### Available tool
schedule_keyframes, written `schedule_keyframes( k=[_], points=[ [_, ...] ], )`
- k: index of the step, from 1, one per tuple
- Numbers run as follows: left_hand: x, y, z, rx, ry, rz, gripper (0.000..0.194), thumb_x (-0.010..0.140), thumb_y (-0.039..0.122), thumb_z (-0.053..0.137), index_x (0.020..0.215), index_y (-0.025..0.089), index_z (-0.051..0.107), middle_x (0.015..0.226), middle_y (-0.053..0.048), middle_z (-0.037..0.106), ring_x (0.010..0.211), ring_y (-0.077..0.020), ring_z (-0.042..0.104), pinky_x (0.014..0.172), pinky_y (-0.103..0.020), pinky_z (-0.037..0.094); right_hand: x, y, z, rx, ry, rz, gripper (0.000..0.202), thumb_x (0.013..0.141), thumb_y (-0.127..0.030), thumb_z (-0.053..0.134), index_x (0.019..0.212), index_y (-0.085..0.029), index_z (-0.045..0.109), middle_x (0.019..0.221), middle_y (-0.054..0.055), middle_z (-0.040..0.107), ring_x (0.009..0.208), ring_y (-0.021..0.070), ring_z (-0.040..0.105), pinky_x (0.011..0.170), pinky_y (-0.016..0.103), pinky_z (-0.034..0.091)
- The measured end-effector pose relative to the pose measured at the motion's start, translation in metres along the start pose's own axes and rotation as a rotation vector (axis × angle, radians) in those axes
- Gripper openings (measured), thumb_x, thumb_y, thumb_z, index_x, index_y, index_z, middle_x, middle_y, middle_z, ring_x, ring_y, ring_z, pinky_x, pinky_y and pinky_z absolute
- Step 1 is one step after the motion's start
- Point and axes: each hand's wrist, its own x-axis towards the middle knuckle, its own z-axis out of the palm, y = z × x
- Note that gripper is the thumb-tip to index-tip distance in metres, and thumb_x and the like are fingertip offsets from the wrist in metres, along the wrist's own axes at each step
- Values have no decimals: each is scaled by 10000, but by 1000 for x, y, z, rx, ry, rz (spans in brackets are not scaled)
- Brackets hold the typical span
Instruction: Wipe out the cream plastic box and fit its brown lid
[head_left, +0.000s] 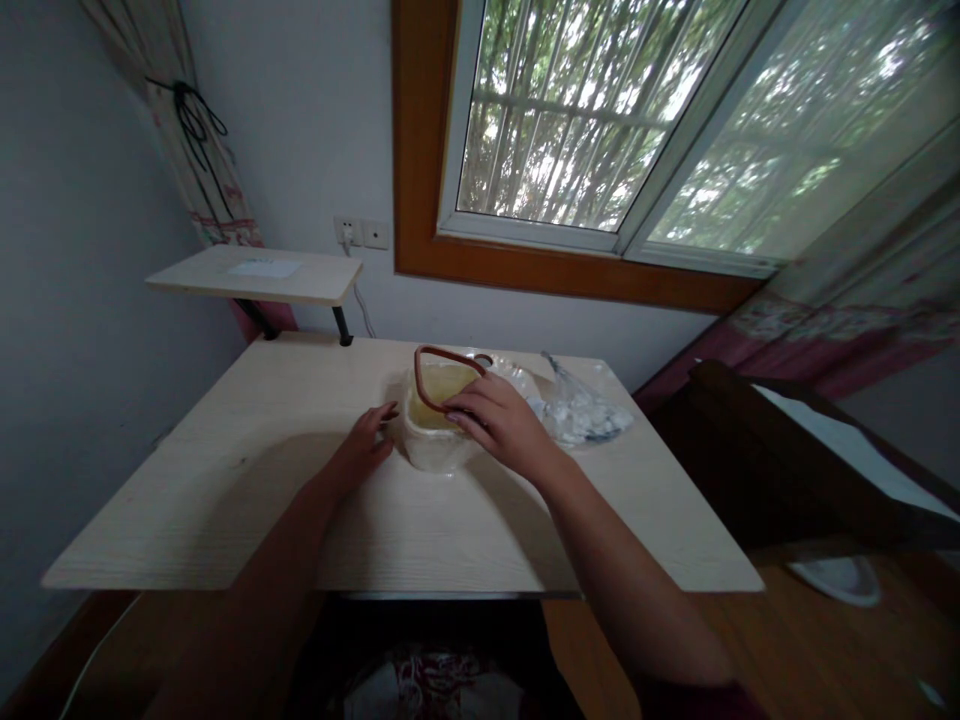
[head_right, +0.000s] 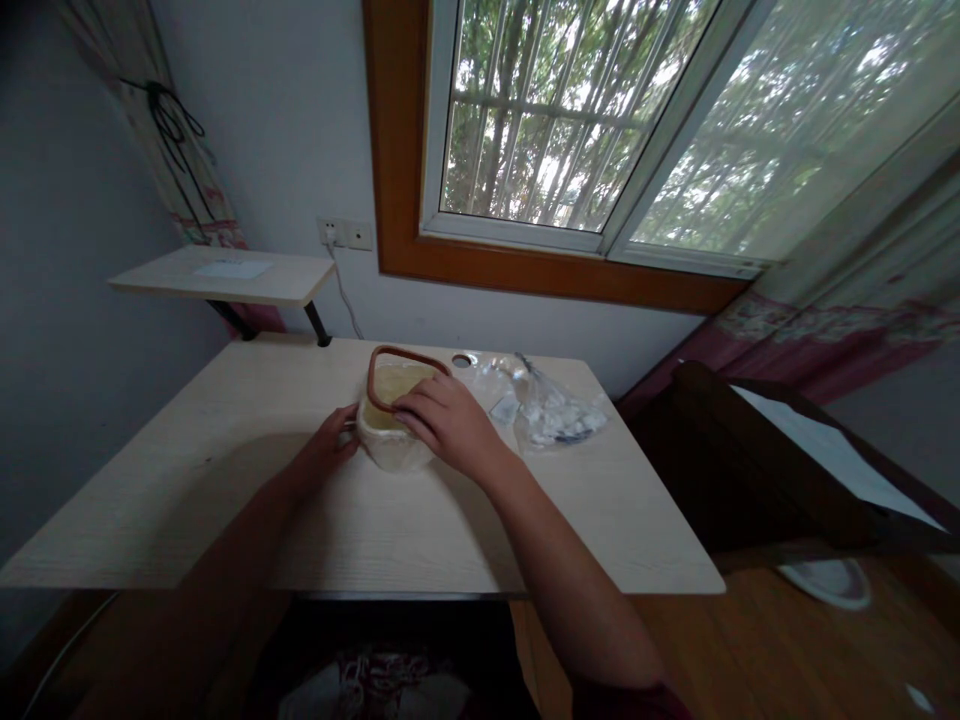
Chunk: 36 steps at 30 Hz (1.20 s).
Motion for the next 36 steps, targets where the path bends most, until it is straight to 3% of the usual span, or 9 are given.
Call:
schedule_keyframes(
  k=[6,9,14,19,25,30,36],
  points=[
    [0,7,-1,4,9,3,652,815,139,573,1444,190,410,1324,-146,548,1234,-257,547,1051,-480,479,5,-6,14,-68,-103,-41,230,987,-351,541,1112,-240,698,990,72,692,948,243,581,855,427,477],
    [0,11,-3,-9,16,11,642,820,137,569,1440,204,414,1325,-143,539,1237,-255,541,1040,-477,492,7,-10,14,12,-108,-15,241,984,-370,549,1130,-251,699,987,66,692,941,231,591,855,410,486],
    [0,11,-4,-34,45,10,617,827,141,555,1428,221,435,1325,-139,511,1228,-252,544,993,-465,535,0,-7,-1,209,108,144,266,1014,-268,467,1203,-263,654,1064,63,689,1026,212,617,930,404,488],
    [2,23,-10,-64,172,24,449,915,264,517,1364,242,504,1283,-115,498,1190,-226,555,949,-432,564,-15,21,-11,195,282,312,339,970,-172,448,1219,-294,642,1096,59,680,1033,226,623,933,440,502],
    [5,74,-24,8,409,162,302,982,328,470,1240,243,601,1185,-92,545,1147,-208,549,977,-425,526,-35,46,-10,70,78,206,451,907,-55,459,1205,-324,665,1377,50,560,1229,242,520,1040,506,425],
    [8,112,-31,197,385,315,275,949,381,544,1174,257,643,1134,-83,572,1129,-216,534,1014,-445,468,-38,44,-12,-2,-23,146,361,908,-97,564,1162,-326,681,1399,44,557,1217,259,507,1014,522,431],
    [12,120,-31,292,382,332,274,926,393,586,1152,248,639,1042,-71,567,1047,-212,540,944,-425,487,-33,41,-23,-24,-30,99,310,959,-183,567,1187,-360,681,1240,22,682,1103,255,547,937,479,455]
  ],
)
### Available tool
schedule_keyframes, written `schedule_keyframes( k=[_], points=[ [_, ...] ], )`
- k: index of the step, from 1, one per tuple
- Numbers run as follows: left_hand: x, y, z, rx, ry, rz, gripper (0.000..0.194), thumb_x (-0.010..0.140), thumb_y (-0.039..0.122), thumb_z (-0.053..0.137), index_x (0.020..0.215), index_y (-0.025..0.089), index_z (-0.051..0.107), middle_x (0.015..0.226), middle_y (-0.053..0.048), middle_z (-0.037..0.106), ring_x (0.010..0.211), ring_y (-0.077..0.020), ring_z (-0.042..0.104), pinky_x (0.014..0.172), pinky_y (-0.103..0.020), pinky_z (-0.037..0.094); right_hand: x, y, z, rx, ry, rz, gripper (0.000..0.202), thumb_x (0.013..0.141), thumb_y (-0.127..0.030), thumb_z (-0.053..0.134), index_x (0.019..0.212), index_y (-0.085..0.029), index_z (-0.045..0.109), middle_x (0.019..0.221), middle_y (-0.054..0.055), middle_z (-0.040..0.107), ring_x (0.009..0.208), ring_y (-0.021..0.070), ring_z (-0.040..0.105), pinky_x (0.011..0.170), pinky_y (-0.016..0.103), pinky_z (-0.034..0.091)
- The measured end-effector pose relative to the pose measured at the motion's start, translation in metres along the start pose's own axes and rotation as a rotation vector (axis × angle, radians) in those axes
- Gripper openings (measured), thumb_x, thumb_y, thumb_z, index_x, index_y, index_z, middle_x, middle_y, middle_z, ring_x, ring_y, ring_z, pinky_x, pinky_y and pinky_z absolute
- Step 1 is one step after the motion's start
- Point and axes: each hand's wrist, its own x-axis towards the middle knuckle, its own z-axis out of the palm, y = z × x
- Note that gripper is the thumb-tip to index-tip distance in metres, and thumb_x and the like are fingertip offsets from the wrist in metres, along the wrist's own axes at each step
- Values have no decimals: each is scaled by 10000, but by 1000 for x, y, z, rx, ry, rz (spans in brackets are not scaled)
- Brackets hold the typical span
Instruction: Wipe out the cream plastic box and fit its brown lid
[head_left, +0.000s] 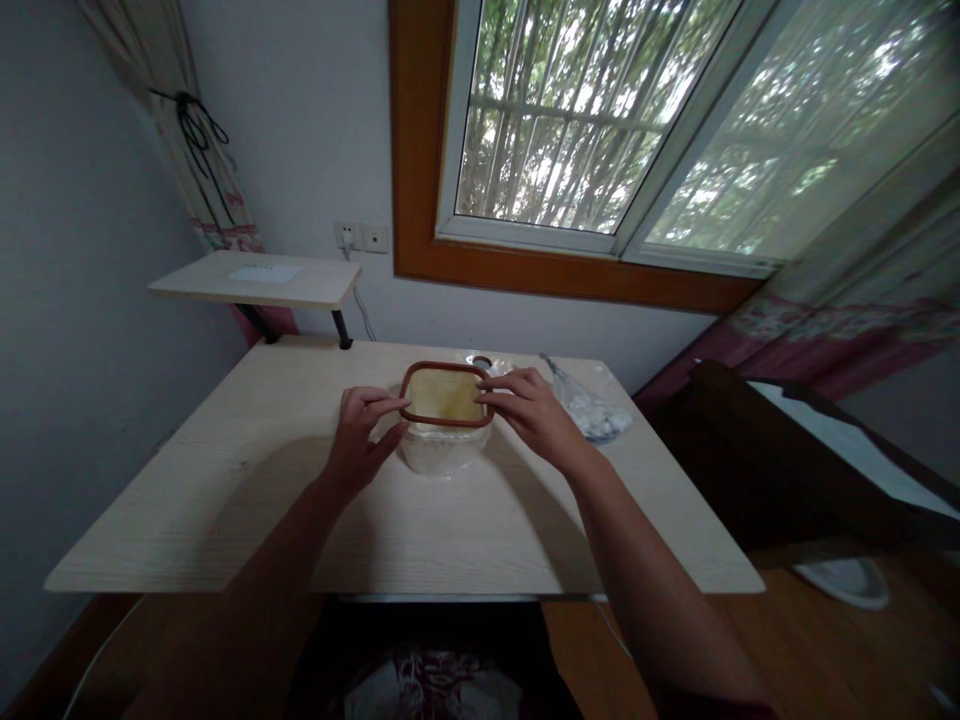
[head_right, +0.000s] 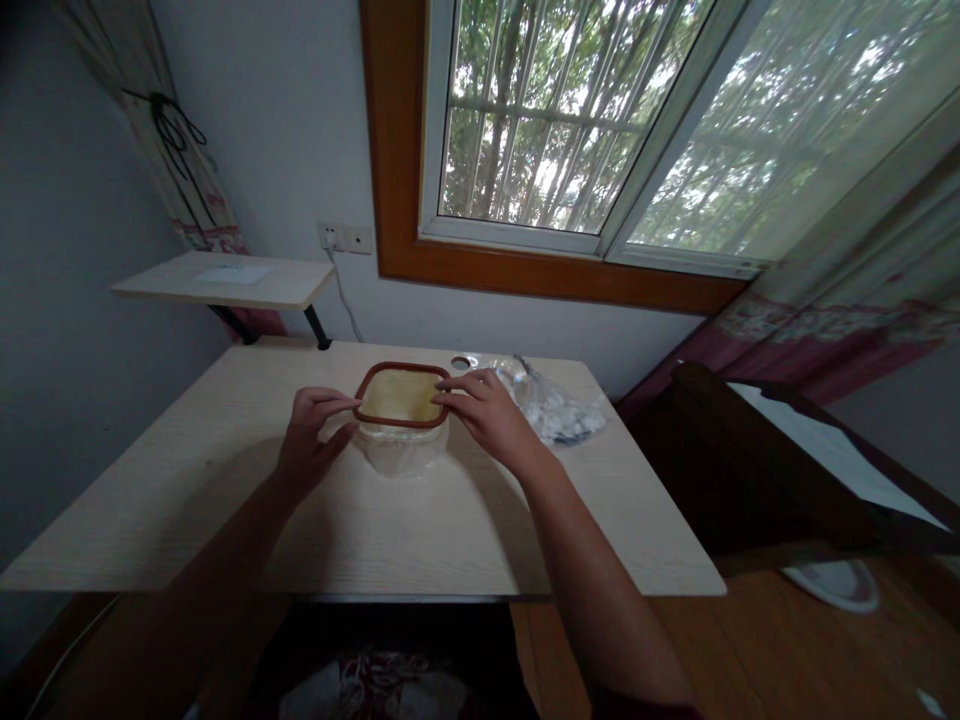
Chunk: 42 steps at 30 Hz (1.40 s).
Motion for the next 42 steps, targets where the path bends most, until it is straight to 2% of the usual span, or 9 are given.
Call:
schedule_keyframes(
  k=[8,15,20,24,27,32,35,38,42],
  points=[
    [2,3,5,-70,70,-96,370,912,349,612,1247,204,552,1100,-83,550,987,-184,576,879,-375,543,-3,-5,-11,-58,68,4,305,964,-245,585,1221,-387,667,1112,18,708,989,253,536,867,443,456],
    [10,11,1,-26,99,-90,338,908,332,627,1226,221,602,1079,-73,547,978,-182,576,898,-381,547,4,-21,-2,-89,74,-47,360,955,-259,602,1293,-380,623,1066,35,699,957,254,531,836,430,454],
    [12,14,-7,-10,2,16,375,871,379,680,1229,272,639,1147,-87,524,1091,-210,542,903,-376,548,12,-37,6,-113,11,-107,314,967,-282,584,1275,-291,643,1023,65,707,902,244,531,790,410,448],
    [13,13,-9,-22,-119,104,418,847,400,705,1249,309,634,1191,-81,541,1112,-212,539,916,-387,534,17,-47,12,-132,-13,-135,274,959,-351,596,1206,-271,684,979,65,705,914,248,533,789,407,447],
    [13,8,-8,-34,-182,139,361,840,398,712,1189,311,674,1157,-70,584,1093,-215,543,912,-392,520,20,-51,16,-119,-31,-140,274,964,-370,585,1200,-280,690,974,64,702,926,250,540,802,414,457],
    [17,-2,-9,-58,-213,149,200,867,339,688,1052,271,720,1115,-67,618,1055,-204,568,913,-385,512,20,-49,14,1,-40,-121,303,956,-401,593,1225,-286,673,1028,60,699,984,250,566,883,448,474],
    [21,-6,-14,-99,-240,142,216,888,313,662,1093,262,707,1129,-77,618,1069,-202,587,917,-377,520,15,-41,10,87,15,-61,332,957,-380,599,1272,-280,641,1108,66,683,1028,241,580,919,452,479],
    [25,-9,-18,-127,-257,139,221,897,302,650,1106,259,705,1135,-82,616,1076,-201,593,915,-372,523,8,-29,9,116,66,11,371,950,-374,613,1313,-297,611,1251,80,637,1161,260,560,1003,496,450],
    [27,-13,-20,-137,-291,167,207,873,307,680,1070,260,720,1140,-80,629,1073,-203,584,917,-367,508,0,-17,12,169,43,73,388,940,-410,618,1317,-324,607,1423,78,537,1315,284,483,1087,540,402]
  ],
)
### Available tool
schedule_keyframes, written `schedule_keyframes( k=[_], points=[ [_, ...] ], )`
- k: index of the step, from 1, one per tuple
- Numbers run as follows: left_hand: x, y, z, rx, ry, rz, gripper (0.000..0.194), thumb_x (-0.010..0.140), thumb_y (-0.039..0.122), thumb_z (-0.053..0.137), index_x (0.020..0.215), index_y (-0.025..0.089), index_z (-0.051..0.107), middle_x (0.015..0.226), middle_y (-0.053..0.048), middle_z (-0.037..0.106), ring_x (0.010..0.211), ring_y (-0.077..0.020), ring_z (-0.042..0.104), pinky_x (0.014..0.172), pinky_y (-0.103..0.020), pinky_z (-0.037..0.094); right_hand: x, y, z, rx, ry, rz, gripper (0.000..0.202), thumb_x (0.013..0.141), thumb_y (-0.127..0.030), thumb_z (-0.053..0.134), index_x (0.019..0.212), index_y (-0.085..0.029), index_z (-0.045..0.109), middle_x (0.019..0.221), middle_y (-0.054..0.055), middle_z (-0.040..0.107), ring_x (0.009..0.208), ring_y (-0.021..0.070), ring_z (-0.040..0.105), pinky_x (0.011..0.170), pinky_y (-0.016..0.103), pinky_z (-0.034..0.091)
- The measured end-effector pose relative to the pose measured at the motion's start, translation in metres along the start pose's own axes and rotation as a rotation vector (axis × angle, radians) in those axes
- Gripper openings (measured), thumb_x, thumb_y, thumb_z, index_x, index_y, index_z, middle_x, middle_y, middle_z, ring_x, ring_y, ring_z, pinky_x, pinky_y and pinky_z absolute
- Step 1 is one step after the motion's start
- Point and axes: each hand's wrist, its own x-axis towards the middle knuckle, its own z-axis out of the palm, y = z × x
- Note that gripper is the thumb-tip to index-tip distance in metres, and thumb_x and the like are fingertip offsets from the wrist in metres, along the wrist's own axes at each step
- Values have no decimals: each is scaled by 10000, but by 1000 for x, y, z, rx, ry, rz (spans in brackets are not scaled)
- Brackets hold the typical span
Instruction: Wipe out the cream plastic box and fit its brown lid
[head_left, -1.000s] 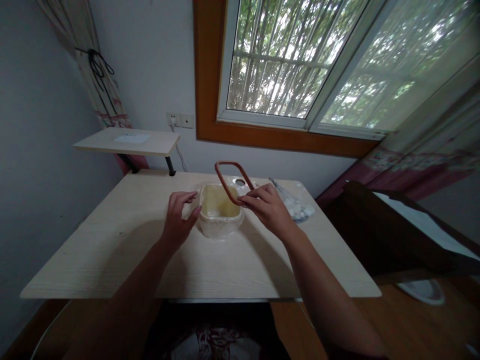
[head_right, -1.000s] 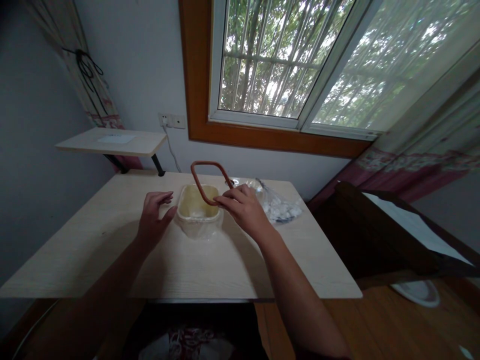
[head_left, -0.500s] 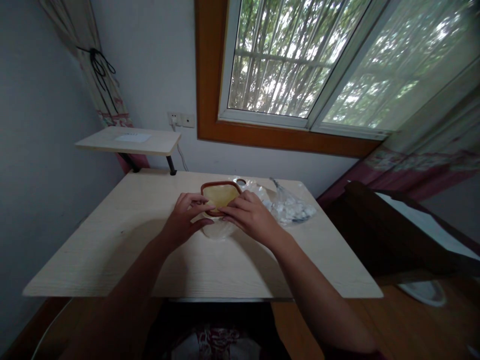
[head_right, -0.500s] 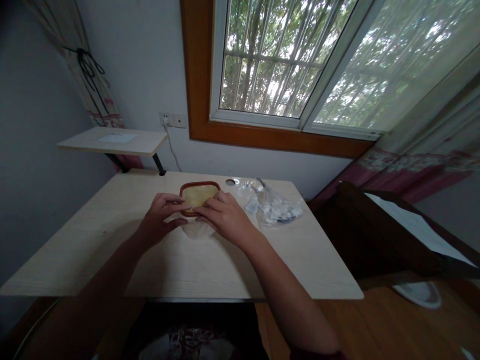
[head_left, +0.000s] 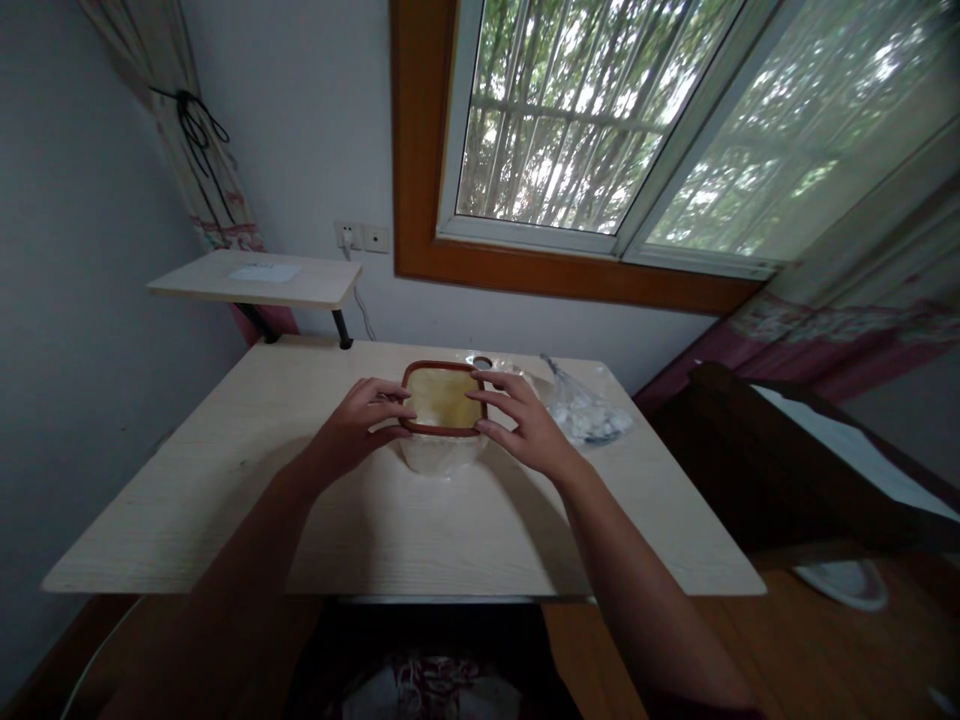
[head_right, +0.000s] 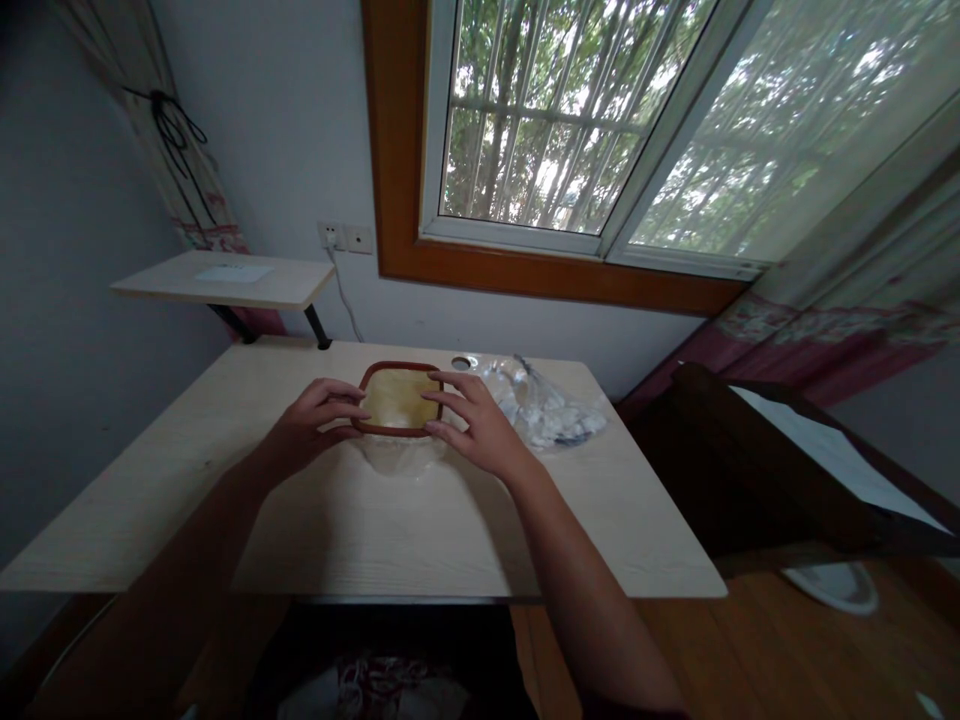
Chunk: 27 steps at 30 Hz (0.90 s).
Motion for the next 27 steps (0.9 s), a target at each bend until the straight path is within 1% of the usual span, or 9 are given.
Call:
schedule_keyframes(
  k=[5,8,13,16,20,24,27],
  points=[
    [-1,-1,1,53,-24,7,212,840,331,718,1044,276,727,1148,-71,646,1073,-214,562,939,-395,461,-5,8,6,73,-33,68,423,967,-437,556,1379,-341,558,1575,47,372,1435,281,365,1164,537,332],
    [0,1,2,57,-21,5,229,828,340,731,1045,269,726,1164,-75,645,1083,-218,553,952,-403,445,-6,13,9,101,-50,112,452,982,-459,515,1421,-355,511,1613,25,306,1469,276,313,1190,540,291],
    [2,2,5,54,3,16,206,826,338,733,1017,264,735,1119,-68,664,1075,-213,559,956,-403,436,-5,19,12,133,-65,154,490,1000,-487,458,1471,-352,442,1611,27,312,1475,252,306,1211,522,261],
    [4,2,7,65,17,22,196,820,349,739,999,270,744,1075,-58,677,1050,-208,568,957,-406,431,-3,20,14,158,-65,167,497,1005,-500,437,1476,-342,437,1604,33,328,1473,247,310,1218,507,255],
    [5,1,9,75,-7,27,190,809,369,746,979,285,755,1084,-52,679,1056,-209,570,969,-414,424,0,20,15,191,-70,190,513,998,-527,433,1474,-337,444,1601,35,333,1475,255,306,1224,506,243],
    [5,0,10,54,3,46,202,820,337,738,1018,307,756,1107,-50,675,1081,-208,567,978,-418,439,1,22,18,223,-71,205,511,995,-523,442,1469,-333,450,1605,38,325,1479,250,295,1230,506,224],
    [4,-1,12,-5,13,66,230,836,305,723,1064,314,748,1119,-58,675,1158,-222,563,1006,-433,452,0,24,20,253,-66,211,491,995,-503,452,1455,-333,467,1601,38,334,1476,248,301,1228,506,224]
  ],
)
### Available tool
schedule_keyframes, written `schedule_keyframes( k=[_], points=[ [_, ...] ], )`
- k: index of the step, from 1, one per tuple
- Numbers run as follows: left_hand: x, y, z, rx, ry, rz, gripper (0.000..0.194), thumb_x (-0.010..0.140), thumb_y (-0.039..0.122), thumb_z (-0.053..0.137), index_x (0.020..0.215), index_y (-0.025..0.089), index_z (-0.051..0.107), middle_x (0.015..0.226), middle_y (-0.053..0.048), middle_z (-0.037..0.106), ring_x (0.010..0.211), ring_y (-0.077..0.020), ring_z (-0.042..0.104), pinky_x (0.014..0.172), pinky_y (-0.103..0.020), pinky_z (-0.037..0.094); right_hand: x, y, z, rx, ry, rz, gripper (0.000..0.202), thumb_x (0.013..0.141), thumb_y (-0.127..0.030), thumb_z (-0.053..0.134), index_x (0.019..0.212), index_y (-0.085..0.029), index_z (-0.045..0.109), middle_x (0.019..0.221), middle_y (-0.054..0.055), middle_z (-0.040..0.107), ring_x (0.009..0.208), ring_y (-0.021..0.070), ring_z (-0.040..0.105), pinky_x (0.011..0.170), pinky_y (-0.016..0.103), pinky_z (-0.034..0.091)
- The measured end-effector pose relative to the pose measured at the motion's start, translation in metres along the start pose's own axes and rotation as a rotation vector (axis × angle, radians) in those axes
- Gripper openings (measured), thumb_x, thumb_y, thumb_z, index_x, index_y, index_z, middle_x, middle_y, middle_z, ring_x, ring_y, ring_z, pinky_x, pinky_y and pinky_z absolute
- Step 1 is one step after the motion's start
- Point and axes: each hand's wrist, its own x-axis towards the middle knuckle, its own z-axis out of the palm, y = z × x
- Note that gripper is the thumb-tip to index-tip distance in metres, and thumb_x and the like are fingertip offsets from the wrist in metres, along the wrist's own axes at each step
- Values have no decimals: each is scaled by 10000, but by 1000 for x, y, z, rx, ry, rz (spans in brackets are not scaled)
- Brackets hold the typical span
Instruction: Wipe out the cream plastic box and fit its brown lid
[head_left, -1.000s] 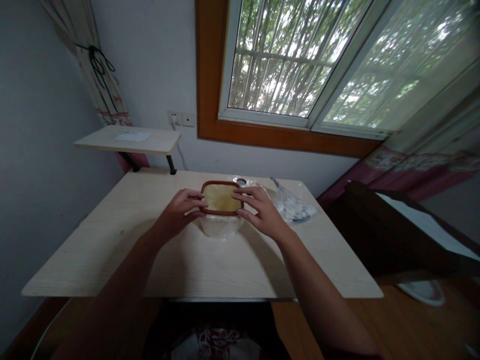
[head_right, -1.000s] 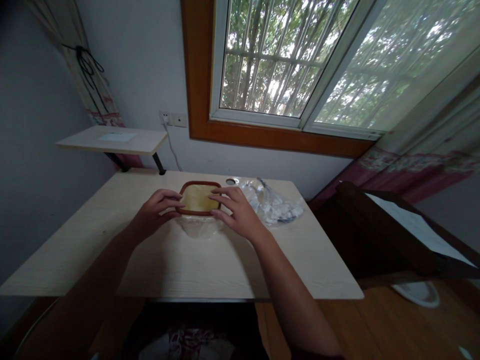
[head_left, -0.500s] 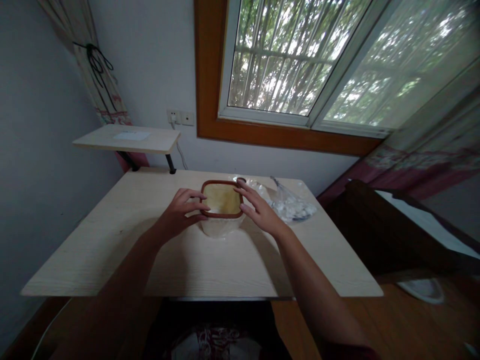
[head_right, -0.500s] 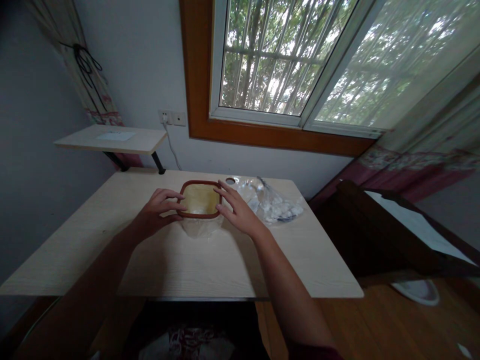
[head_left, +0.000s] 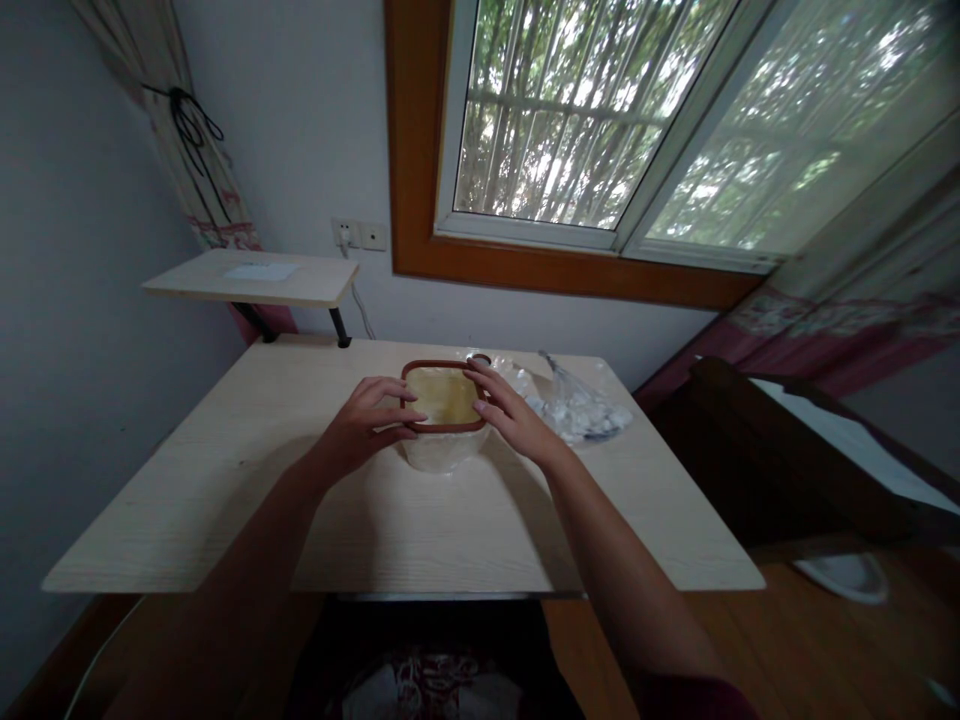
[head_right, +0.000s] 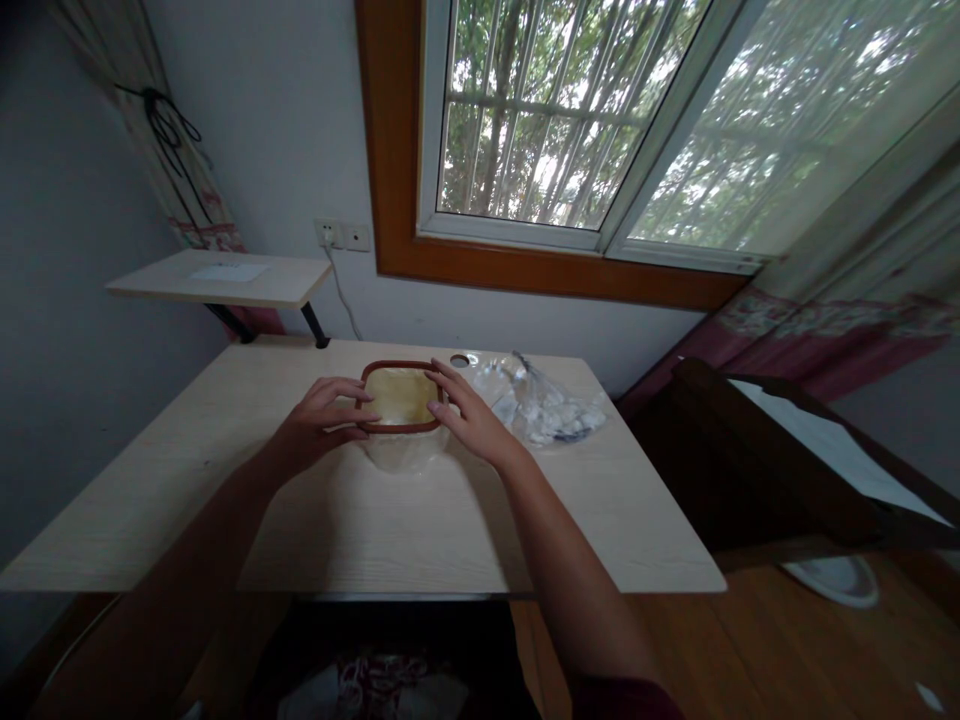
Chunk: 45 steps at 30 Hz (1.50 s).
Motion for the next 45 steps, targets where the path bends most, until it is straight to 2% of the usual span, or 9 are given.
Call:
schedule_keyframes(
  k=[11,16,20,24,28,33,36,39,45],
  points=[
    [-2,0,1,-41,-51,20,184,847,265,712,1029,277,740,1049,-71,689,1233,-251,570,1005,-457,489,-6,0,8,80,43,30,446,989,-483,466,1409,-335,499,1594,42,341,1474,242,303,1212,499,255],
    [1,2,-2,11,-98,62,176,857,257,701,1031,264,724,1040,-68,683,1276,-259,546,1016,-462,490,-8,-3,11,179,39,88,448,972,-499,487,1391,-340,498,1609,47,301,1478,257,286,1112,482,413],
    [0,1,-2,23,-108,87,188,857,254,701,1044,255,715,1054,-71,683,1316,-265,524,1032,-468,487,-9,-4,14,211,35,112,451,965,-502,499,1385,-338,496,1619,49,273,1484,259,270,1072,474,453],
    [-4,-5,5,8,-94,93,252,808,310,748,1055,271,719,1078,-70,694,1344,-286,507,1048,-507,477,-10,-3,16,191,36,106,467,963,-500,503,1397,-329,483,1627,55,251,1492,260,253,1091,478,437],
    [-6,-8,9,-11,-63,86,241,814,321,739,1049,268,726,1087,-71,704,1350,-285,507,1052,-509,479,-10,-1,18,170,43,72,468,979,-495,475,1416,-327,461,1626,49,256,1498,244,241,1180,488,324],
    [-8,-5,10,-126,-39,-17,224,944,335,569,1059,248,740,1124,-94,698,1360,-269,496,1089,-503,451,-11,3,24,113,87,22,491,993,-544,408,1425,-314,442,1634,44,238,1512,234,202,1241,493,182],
    [-6,-3,17,-182,72,-170,305,995,313,455,1083,219,731,1188,-111,663,1298,-241,547,1098,-479,444,-11,4,29,102,118,20,503,1002,-555,361,1430,-299,424,1639,52,221,1514,233,193,1244,491,178],
    [-1,-4,29,-191,133,-293,318,984,311,469,1209,216,673,1345,-114,577,1361,-237,478,1166,-493,361,-11,3,32,106,133,16,499,1008,-552,337,1430,-295,411,1638,53,220,1514,224,192,1245,483,182],
    [1,-13,56,-293,200,-336,454,972,298,393,1405,216,505,1519,-122,428,1442,-241,358,1218,-535,239,-10,6,38,130,168,15,521,998,-587,304,1413,-291,410,1631,58,234,1507,230,207,1239,492,191]
  ],
)
